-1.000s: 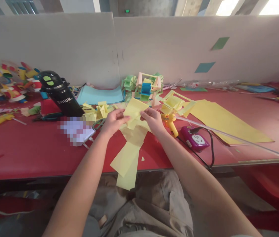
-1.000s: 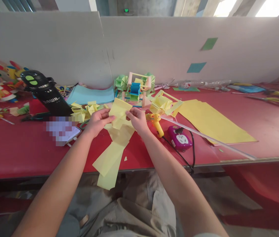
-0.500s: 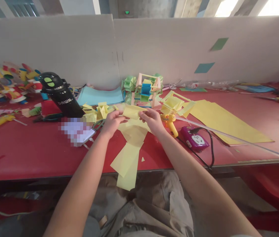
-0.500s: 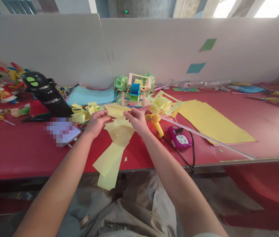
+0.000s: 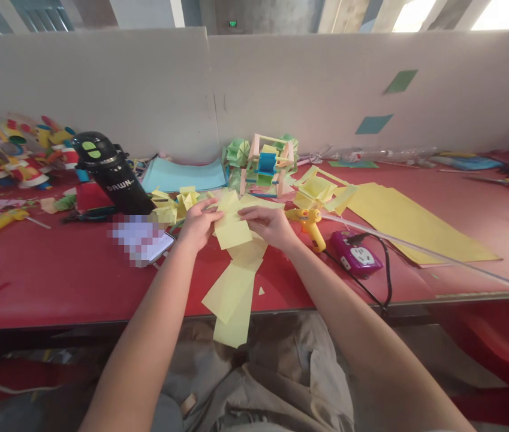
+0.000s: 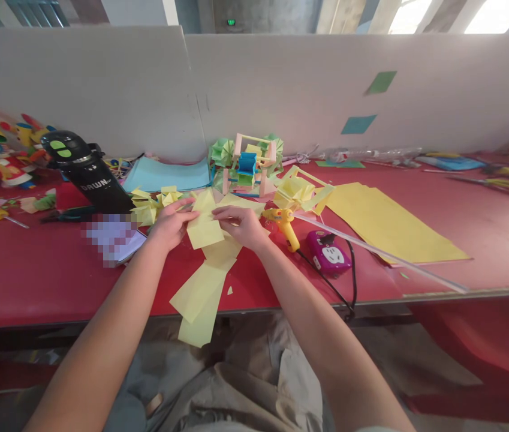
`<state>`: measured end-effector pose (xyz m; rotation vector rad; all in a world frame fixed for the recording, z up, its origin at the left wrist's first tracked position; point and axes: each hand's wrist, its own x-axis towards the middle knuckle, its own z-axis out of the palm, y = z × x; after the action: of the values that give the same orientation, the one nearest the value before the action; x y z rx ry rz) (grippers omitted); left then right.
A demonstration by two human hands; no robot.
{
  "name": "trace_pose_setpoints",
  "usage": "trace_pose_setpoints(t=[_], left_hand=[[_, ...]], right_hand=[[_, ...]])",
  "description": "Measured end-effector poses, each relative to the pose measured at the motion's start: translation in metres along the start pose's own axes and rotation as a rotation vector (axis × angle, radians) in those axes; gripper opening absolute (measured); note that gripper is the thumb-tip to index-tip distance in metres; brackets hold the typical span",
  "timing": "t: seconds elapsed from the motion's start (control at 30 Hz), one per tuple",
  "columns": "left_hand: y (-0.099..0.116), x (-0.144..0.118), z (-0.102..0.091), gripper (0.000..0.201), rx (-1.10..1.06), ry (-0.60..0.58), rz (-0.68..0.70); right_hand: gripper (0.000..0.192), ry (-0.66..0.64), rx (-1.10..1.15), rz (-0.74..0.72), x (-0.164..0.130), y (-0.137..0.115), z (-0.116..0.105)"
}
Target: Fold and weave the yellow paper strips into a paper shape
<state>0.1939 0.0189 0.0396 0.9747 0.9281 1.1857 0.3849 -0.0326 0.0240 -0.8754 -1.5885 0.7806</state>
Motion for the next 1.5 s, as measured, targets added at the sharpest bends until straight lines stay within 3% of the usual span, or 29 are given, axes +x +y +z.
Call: trace_pose_setpoints(t=[0.2, 0.33, 0.43, 0.63, 0.7, 0.87, 1.03, 1.23, 1.33, 1.5], left_hand=[[-0.004, 0.002, -0.004, 0.041, 0.04, -0.147, -0.053], [-0.007, 0.004, -0.004, 0.043, 0.11, -0.072, 0.069], [-0.008, 0.002, -0.002, 0.043, 0.199, -0.044, 0.14], [-0.01, -0.004, 0.003, 0.047, 0.338, -0.272, 0.177], [-0.01, -0.006, 0.004, 0.047, 0.376, -0.293, 0.187], [-0.011, -0.007, 0.008, 0.046, 0.433, -0.287, 0.203], [-0.013, -0.006, 0.012, 0.039, 0.298, -0.182, 0.208], [-0.008, -0.007, 0.012, 0.042, 0.109, -0.123, 0.068], [-0.007, -0.008, 0.012, 0.04, 0.113, -0.129, 0.081], [-0.011, -0.007, 0.011, 0.034, 0.232, -0.163, 0.229]], right_hand=[[0.016, 0.037, -0.156, -0.053, 0.001, 0.001, -0.003], [0.016, -0.021, -0.175, -0.013, 0.002, 0.003, -0.004], [0.018, 0.023, -0.127, 0.024, 0.004, 0.001, -0.004], [0.051, 0.184, -0.154, 0.034, 0.004, -0.003, 0.0], [0.051, 0.207, -0.224, -0.011, 0.004, -0.002, 0.0], [0.027, 0.272, -0.353, -0.105, 0.004, -0.003, -0.001], [0.026, 0.279, -0.337, -0.177, 0.005, -0.003, -0.001], [0.018, 0.297, -0.311, -0.165, 0.004, -0.006, -0.001], [0.026, 0.281, -0.33, -0.154, 0.003, -0.01, 0.001], [0.041, 0.281, -0.314, -0.128, 0.003, -0.014, 0.002]])
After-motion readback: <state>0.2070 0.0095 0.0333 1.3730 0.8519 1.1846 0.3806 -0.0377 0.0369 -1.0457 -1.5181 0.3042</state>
